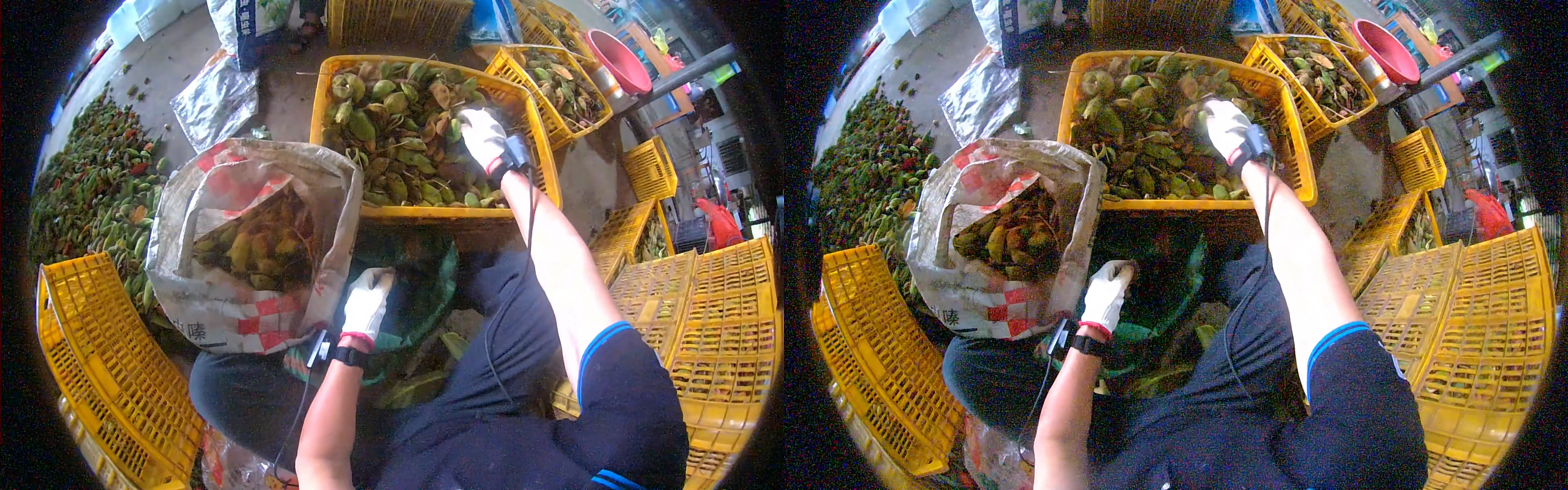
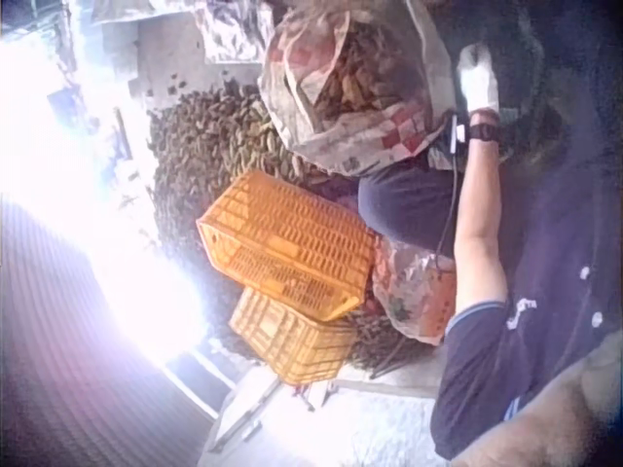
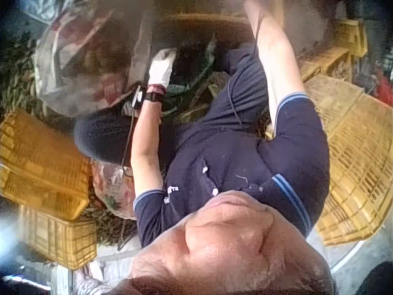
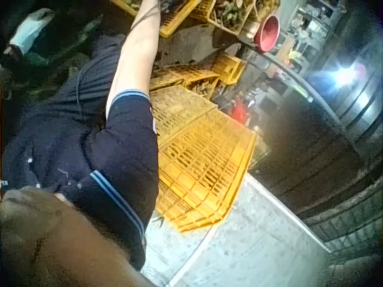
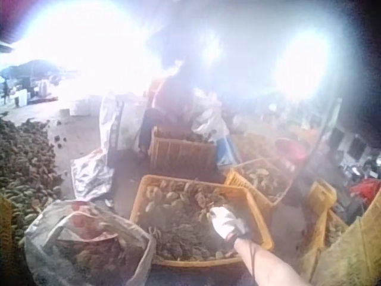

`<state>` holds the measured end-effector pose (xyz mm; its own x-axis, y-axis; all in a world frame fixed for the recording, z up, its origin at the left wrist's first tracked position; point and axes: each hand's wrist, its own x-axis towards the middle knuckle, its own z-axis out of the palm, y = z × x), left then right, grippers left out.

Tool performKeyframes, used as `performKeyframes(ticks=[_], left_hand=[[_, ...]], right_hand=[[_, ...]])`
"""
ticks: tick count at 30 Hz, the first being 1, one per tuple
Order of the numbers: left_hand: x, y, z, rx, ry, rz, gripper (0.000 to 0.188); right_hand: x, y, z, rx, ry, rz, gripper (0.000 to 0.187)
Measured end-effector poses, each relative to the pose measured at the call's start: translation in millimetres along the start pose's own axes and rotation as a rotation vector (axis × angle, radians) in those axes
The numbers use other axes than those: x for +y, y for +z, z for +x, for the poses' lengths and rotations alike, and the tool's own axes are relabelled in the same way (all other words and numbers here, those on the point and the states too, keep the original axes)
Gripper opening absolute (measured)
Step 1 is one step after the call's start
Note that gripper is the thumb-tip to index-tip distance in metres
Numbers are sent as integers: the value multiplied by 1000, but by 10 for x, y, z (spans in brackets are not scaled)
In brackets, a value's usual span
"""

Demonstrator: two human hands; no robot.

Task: Manually sorting and peeling betel nuts into crates and bags.

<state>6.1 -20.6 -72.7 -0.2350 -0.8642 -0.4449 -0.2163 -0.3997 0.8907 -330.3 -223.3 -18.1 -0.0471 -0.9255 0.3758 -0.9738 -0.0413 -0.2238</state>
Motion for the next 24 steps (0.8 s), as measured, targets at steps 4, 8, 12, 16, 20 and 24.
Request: performKeyframes(ticks=[4,8,12,16,20,24], left_hand=[[44,18,11,19,-5,38,35],[208,143,39,2,81,67,37],[46,-44,-2,9,16,75,36],[215,50,37,32,137,7,34],[395,61,-69,131,253,13,39],[527,47,-104,181,453,-74,49]], right_hand=[[-87,159,51,33,-405,-332,23],[143,166,180,-56,-248,-445,18],[-404,19,165,-232,-44,-18,29],[-249,-273,19,-235,-79,409,30],[-582,-444,-434,-554,412,1252,24],[-1087,-667,-869,-897,252,1303,26]])
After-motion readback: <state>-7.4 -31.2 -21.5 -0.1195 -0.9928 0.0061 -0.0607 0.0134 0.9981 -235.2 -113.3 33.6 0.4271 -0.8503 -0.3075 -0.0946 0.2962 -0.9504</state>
